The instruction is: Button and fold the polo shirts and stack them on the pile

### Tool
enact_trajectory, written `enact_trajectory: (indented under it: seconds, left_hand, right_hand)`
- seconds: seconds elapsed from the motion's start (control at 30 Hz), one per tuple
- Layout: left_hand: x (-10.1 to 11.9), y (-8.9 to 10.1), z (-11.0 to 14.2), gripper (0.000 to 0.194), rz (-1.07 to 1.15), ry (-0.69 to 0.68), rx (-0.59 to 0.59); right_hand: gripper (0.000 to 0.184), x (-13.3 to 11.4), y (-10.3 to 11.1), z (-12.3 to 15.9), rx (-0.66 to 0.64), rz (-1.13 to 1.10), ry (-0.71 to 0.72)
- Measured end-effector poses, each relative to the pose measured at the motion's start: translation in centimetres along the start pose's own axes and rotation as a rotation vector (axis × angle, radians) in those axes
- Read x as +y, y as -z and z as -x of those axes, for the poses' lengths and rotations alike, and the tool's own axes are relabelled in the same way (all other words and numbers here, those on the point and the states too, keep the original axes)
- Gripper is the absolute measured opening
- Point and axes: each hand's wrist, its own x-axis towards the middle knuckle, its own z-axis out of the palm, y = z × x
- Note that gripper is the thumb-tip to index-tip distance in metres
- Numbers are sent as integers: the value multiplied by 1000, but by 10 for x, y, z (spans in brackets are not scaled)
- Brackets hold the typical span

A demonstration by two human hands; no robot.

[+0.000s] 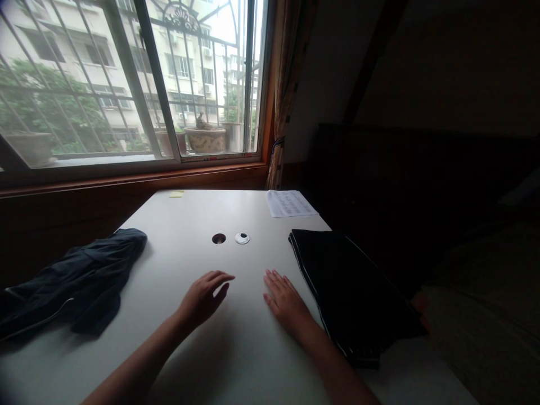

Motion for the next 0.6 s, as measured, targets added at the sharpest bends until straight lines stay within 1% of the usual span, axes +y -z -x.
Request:
enact_trajectory:
  seconds: [0.13,0.2,0.27,0.33,0.4,0.5,0.6]
  left_hand:
    - [-23,46,-6,26,-70,133,103]
    - [-41,73,-4,28,-148,189,134]
    - [-63,102,6,31,-275,246,166]
    - [-90,132,24,34,-461,323,203]
    - [-120,161,50,38,-642,407,201]
    - [-159,200,94,51,-828,668,168]
    - [-185,225,127,58,-836,942,126]
  right_hand:
    - [51,2,1,6,35,-4,16]
    - [50,3,0,7,51,1,18]
    - [50,4,-2,7,74,-4,21]
    - [49,4,-3,7,94,-14,27]
    - [49,4,-3,7,100,-13,26]
    - [49,4,-3,7,98,-9,26]
    - [48,3,-2,7,96,-12,20]
